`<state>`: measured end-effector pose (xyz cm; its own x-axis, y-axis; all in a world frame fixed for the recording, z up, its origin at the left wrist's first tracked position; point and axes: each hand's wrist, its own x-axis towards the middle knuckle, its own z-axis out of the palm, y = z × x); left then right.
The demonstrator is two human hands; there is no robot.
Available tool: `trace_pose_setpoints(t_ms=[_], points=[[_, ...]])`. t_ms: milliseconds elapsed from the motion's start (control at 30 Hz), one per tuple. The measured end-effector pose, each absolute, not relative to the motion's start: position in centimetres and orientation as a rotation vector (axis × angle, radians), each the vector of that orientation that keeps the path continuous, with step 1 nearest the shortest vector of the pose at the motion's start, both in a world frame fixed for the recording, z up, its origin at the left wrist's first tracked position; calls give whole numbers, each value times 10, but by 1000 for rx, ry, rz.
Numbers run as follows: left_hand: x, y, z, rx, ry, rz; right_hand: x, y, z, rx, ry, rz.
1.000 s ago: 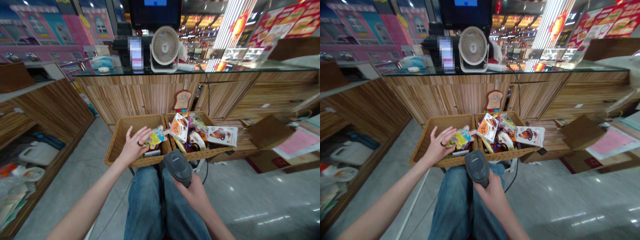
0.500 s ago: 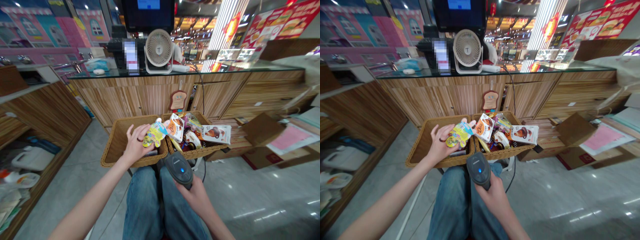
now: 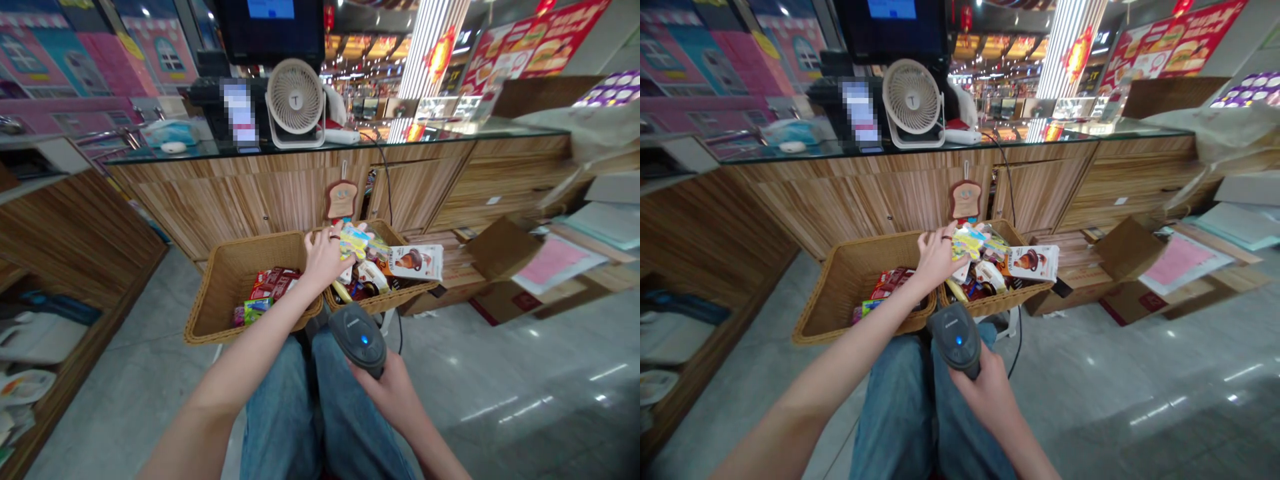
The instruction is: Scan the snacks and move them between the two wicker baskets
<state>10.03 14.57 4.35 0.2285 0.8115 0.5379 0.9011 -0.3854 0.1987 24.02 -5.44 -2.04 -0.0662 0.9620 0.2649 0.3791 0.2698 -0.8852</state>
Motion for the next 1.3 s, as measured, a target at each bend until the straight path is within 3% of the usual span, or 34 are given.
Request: trace_pose_setpoints(t_ms=[167,867,1100,1300], points=[[100,144,37,-2478,-1613,-741,240,-53,-21,-1245,-1627,796],[80,132,31,-2740,-1393,-855,237,-51,-25,-1234,-1653,790],[74,130,24,-2938,-897,-666,233,-50,-23,-1238,-1653,809],[92,127,28,-2854,-866,-641,233,-51,-20,-1258,-1662,813]])
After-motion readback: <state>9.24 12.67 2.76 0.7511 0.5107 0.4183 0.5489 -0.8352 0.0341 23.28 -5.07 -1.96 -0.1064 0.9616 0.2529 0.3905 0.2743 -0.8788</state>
